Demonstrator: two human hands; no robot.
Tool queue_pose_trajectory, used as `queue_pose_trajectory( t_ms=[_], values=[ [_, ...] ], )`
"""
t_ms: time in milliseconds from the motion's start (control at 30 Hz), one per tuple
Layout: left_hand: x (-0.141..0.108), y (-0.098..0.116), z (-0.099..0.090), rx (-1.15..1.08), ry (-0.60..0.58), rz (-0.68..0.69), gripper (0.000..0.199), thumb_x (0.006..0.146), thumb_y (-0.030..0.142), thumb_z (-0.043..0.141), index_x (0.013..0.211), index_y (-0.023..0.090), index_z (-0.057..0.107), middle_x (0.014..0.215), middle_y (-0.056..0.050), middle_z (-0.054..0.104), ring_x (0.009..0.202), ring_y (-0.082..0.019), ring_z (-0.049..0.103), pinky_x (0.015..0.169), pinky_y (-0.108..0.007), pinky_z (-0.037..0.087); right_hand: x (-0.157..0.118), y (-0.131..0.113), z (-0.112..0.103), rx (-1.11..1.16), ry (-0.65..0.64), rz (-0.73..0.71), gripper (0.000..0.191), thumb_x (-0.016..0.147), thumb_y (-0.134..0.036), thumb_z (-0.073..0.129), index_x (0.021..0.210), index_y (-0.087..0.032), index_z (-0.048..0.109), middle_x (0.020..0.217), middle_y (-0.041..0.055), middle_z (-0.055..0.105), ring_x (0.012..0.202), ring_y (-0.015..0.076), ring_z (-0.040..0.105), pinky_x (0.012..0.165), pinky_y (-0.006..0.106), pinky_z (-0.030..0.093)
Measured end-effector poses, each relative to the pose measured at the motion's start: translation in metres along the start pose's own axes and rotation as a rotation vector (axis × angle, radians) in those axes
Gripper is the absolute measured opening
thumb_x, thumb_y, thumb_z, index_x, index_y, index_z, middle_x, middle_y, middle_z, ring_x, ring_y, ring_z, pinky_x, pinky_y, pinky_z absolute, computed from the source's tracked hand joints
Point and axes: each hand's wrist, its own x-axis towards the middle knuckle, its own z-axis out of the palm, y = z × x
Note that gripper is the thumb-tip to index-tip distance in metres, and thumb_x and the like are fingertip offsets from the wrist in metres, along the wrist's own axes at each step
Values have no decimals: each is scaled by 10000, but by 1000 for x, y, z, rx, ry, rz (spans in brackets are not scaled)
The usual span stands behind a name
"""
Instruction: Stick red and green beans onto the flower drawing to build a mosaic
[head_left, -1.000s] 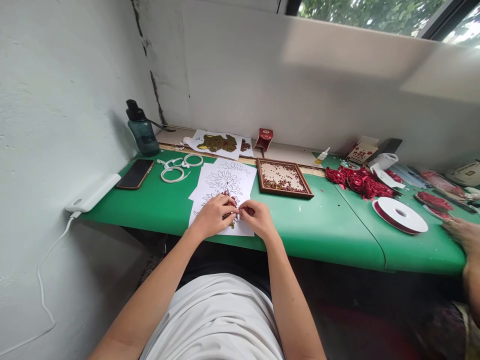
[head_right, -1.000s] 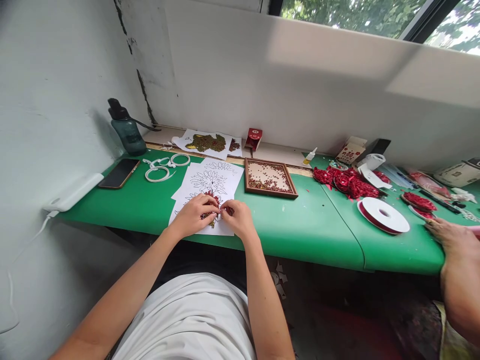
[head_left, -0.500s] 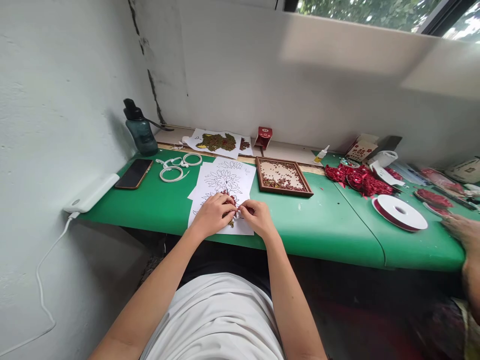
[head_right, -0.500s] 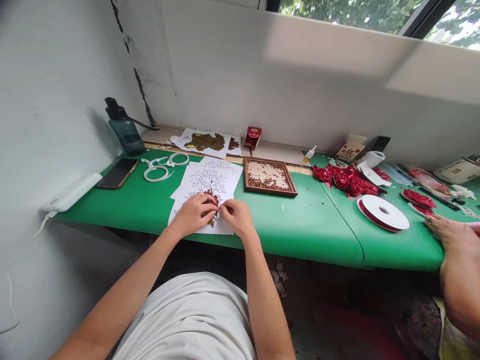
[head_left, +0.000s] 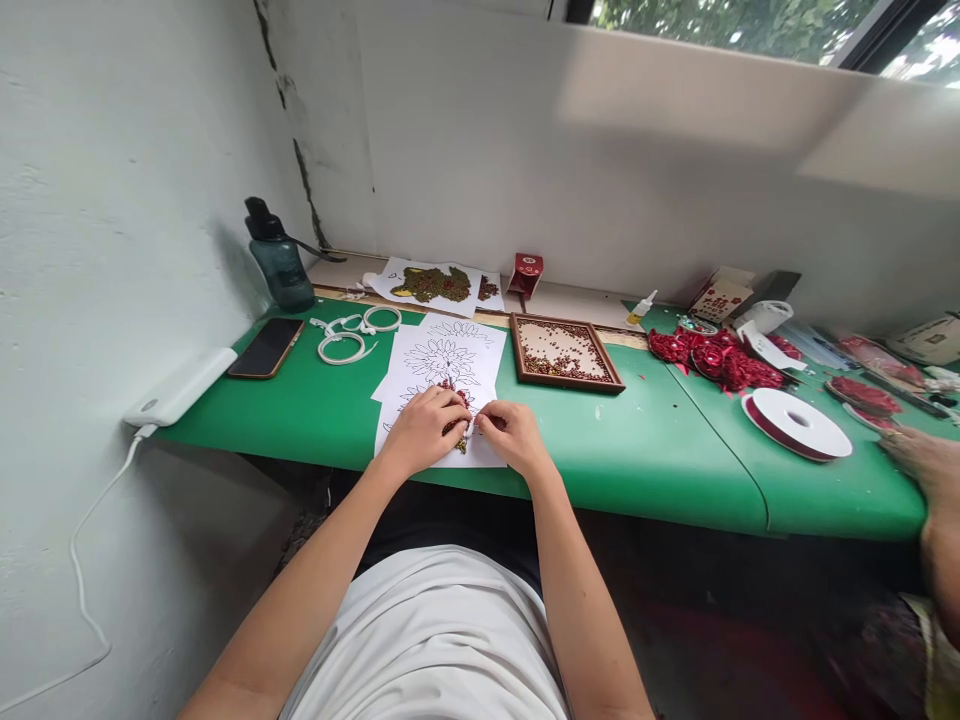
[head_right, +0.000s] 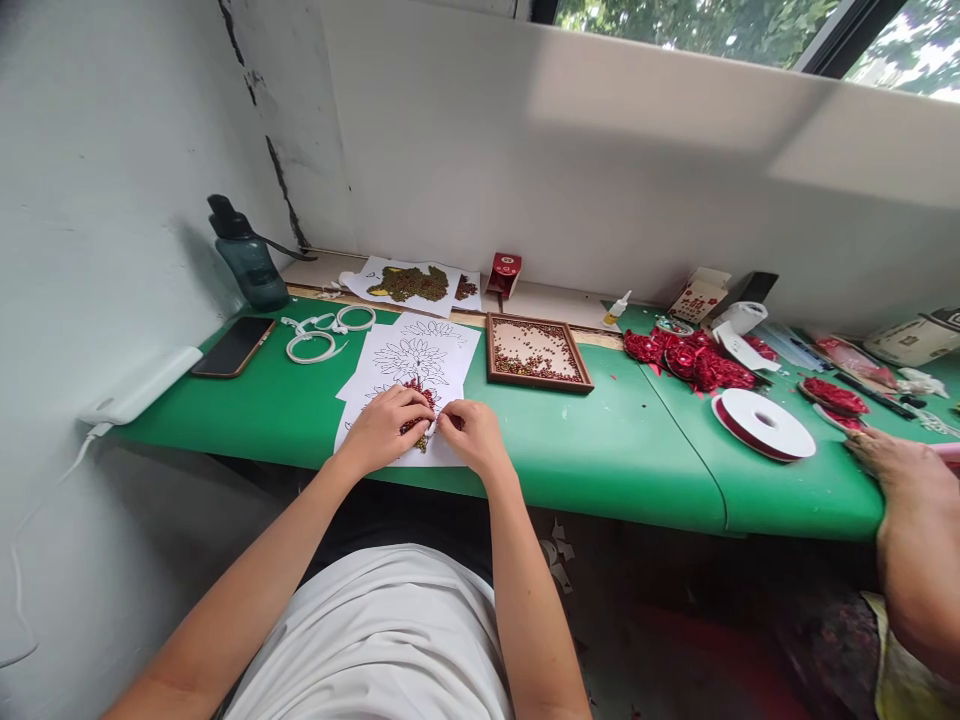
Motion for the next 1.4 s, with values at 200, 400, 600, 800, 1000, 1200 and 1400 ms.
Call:
queue_pose_trajectory(
  t_ms=[200, 400, 600, 800, 1000, 1200, 1400],
  values=[
    [0, 1, -2, -13, -15, -7, 207, 1022, 258, 581, 1164, 283, 730, 1175, -23, 720, 1149, -234, 608, 991, -433, 542, 0, 0, 0, -9, 0, -2, 245, 869, -232, 528, 634, -201, 591, 658, 12, 640, 615, 145, 486, 609, 301, 298],
    [0, 0, -2, -12, -28, -11, 188, 1032, 284, 570, 1104, 279, 744, 1174, -23, 720, 1146, -236, 607, 974, -432, 546, 0, 0, 0, -15, 0, -11, 244, 876, -223, 535, 633, -201, 545, 637, -7, 600, 607, 134, 461, 604, 298, 286],
    [2, -1, -3, -33, -66, -48, 312, 1009, 279, 603, 1319, 271, 627, 1277, -30, 700, 1222, -257, 578, 1032, -456, 517, 0, 0, 1, -15, 3, -12, 240, 869, -231, 523, 630, -208, 529, 631, 1, 581, 603, 144, 452, 604, 304, 285],
    [4, -2, -1, -19, -62, -40, 212, 1006, 283, 600, 1206, 276, 673, 1321, -23, 680, 1264, -259, 564, 1056, -469, 483, 0, 1, 1, -16, 2, -15, 247, 877, -233, 509, 631, -212, 510, 620, -5, 550, 601, 143, 442, 609, 301, 290],
    [4, -3, -1, -32, -74, -51, 187, 1013, 286, 580, 1168, 282, 685, 1308, -22, 696, 1255, -253, 595, 1046, -474, 479, 0, 1, 1, -21, -1, -16, 247, 872, -218, 516, 626, -213, 516, 610, -13, 535, 595, 142, 431, 602, 299, 293],
    [5, -2, -3, -61, -77, -70, 180, 1020, 265, 562, 1150, 277, 686, 1294, -8, 705, 1244, -239, 597, 1053, -464, 475, 0, 0, 1, -27, -5, -19, 251, 873, -210, 516, 623, -210, 518, 614, -12, 539, 593, 138, 433, 600, 302, 288],
    [6, -4, -4, -113, -82, -89, 221, 1006, 203, 541, 1144, 284, 693, 1291, -4, 709, 1250, -233, 594, 1087, -451, 468, 0, -1, 1, -33, -9, -16, 250, 873, -199, 519, 624, -210, 537, 626, -9, 569, 601, 141, 451, 602, 297, 293]
  ],
)
